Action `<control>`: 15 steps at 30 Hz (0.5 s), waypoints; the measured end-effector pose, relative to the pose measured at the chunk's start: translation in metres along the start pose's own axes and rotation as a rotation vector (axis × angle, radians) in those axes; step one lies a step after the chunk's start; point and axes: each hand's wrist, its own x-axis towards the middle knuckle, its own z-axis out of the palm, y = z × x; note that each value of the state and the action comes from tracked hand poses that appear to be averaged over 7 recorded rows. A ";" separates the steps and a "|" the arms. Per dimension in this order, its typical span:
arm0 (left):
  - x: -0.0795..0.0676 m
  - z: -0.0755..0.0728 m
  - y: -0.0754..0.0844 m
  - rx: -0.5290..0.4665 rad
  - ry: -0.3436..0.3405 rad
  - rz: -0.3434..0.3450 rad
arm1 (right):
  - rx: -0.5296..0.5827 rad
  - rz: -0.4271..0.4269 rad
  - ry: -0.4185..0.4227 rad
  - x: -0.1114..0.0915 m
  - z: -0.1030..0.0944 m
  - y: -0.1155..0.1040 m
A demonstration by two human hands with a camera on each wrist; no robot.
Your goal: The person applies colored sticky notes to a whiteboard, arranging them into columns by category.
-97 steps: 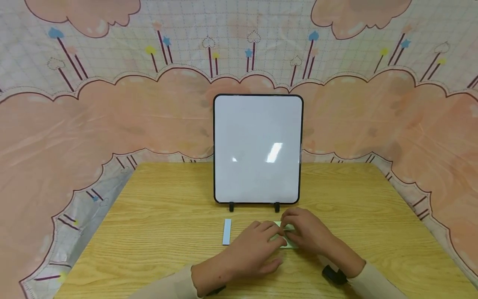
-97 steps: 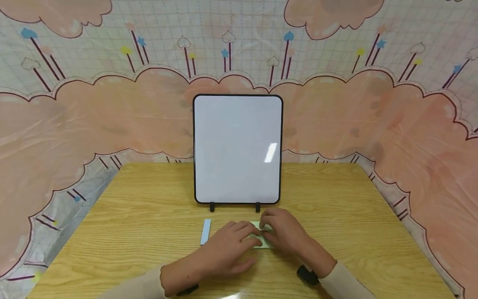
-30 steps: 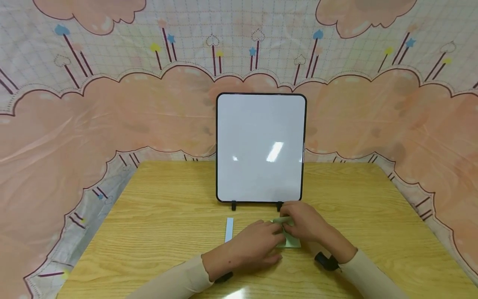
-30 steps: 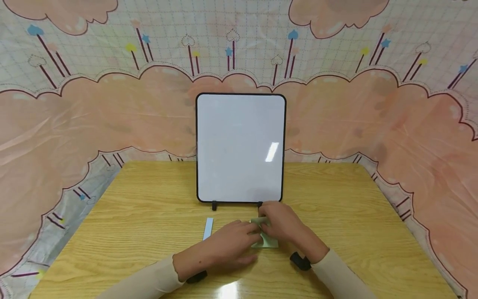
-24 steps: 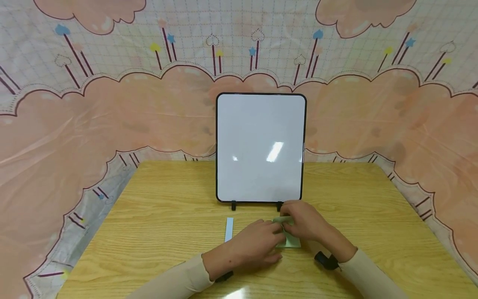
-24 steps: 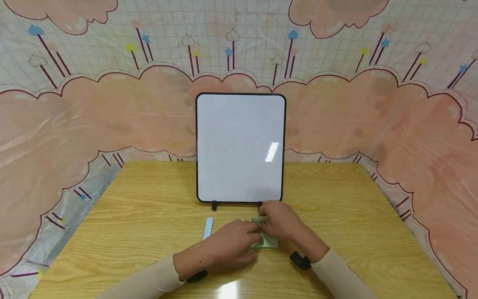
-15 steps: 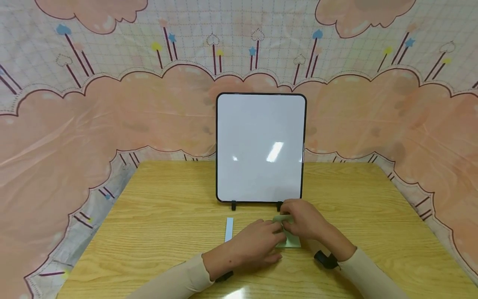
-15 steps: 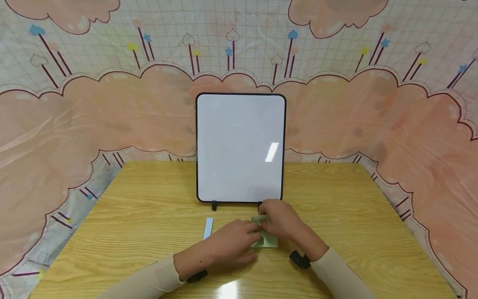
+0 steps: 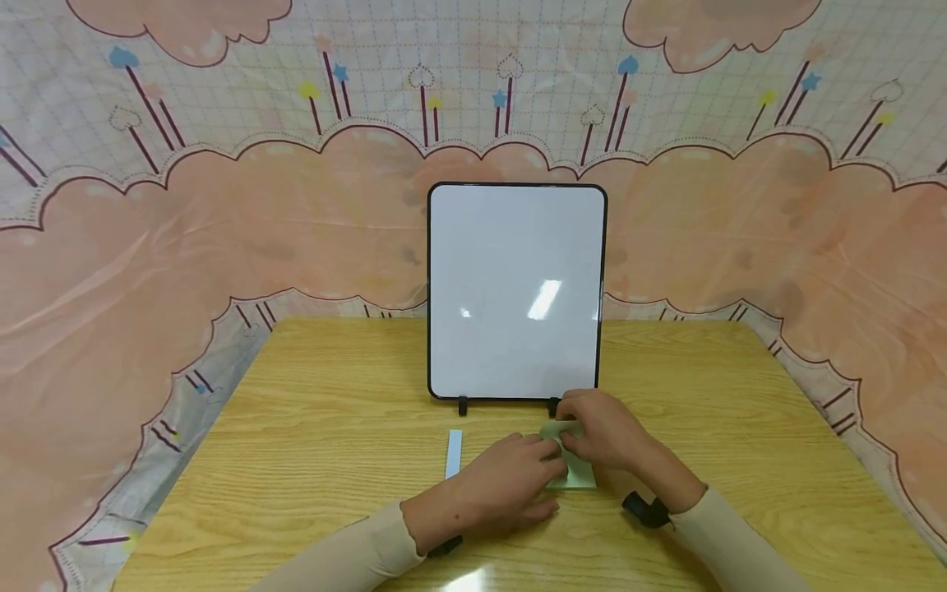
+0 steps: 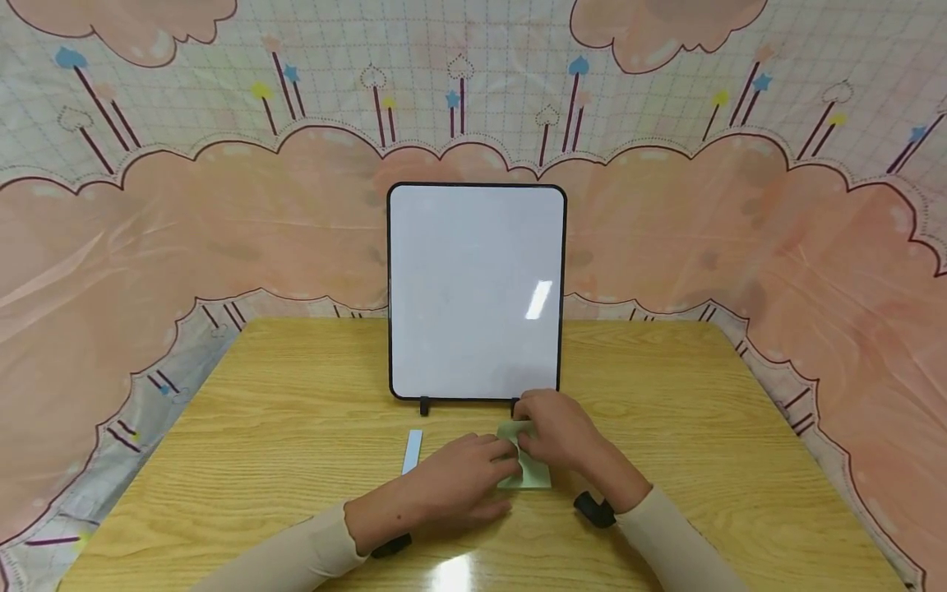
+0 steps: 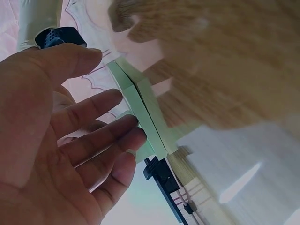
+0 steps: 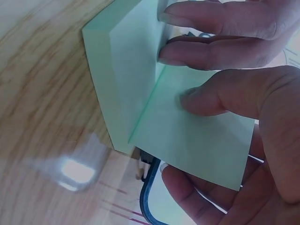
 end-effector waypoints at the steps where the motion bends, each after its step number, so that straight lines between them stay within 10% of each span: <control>1: 0.000 0.000 0.000 0.004 0.001 0.000 | 0.002 0.001 -0.002 0.001 -0.001 0.000; 15: 0.002 -0.004 -0.003 -0.019 0.004 0.001 | -0.002 0.005 -0.007 0.006 -0.008 0.000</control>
